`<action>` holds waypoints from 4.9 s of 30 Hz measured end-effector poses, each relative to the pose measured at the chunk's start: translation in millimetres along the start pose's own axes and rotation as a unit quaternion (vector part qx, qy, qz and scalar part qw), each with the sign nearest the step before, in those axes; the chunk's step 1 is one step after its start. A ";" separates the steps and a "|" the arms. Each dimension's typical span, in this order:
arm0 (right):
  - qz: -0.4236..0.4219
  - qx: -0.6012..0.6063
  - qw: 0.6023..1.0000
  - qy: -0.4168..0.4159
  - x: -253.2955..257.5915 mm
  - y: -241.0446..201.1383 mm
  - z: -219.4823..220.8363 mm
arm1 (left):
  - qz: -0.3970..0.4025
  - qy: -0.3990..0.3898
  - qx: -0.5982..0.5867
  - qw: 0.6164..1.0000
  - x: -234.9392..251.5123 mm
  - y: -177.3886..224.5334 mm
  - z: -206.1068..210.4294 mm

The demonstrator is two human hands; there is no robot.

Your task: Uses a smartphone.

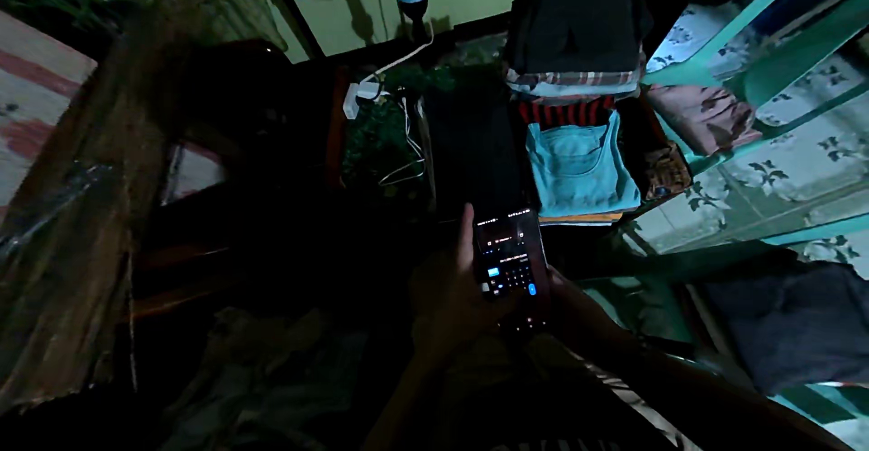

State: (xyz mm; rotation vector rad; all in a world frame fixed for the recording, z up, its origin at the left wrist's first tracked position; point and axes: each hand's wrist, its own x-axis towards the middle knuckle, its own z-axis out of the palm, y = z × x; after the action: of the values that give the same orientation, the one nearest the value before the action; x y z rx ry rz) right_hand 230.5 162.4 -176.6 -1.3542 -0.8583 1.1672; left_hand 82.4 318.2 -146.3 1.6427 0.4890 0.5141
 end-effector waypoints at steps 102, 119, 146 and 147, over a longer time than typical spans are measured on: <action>0.070 0.131 0.988 -0.032 38.4 24.0 27.4 | -0.025 0.250 -0.129 0.959 3.2 -38.0 -35.0; 0.063 0.103 0.992 0.047 41.7 -7.3 28.7 | -0.085 0.066 -0.095 0.990 5.8 -34.7 -35.0; 0.086 0.183 0.979 0.012 43.5 -18.3 22.9 | 0.025 -0.013 -0.153 0.988 4.1 -43.9 -35.7; 0.084 0.182 0.980 0.008 43.3 -18.3 22.8 | 0.028 -0.013 -0.145 0.989 4.0 -44.2 -35.4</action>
State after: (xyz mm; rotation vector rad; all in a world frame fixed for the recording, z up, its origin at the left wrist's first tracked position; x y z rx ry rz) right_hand 221.9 212.4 -163.9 -1.1450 -0.4925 1.3656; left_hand 63.7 354.4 -185.8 1.3841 0.3318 0.5779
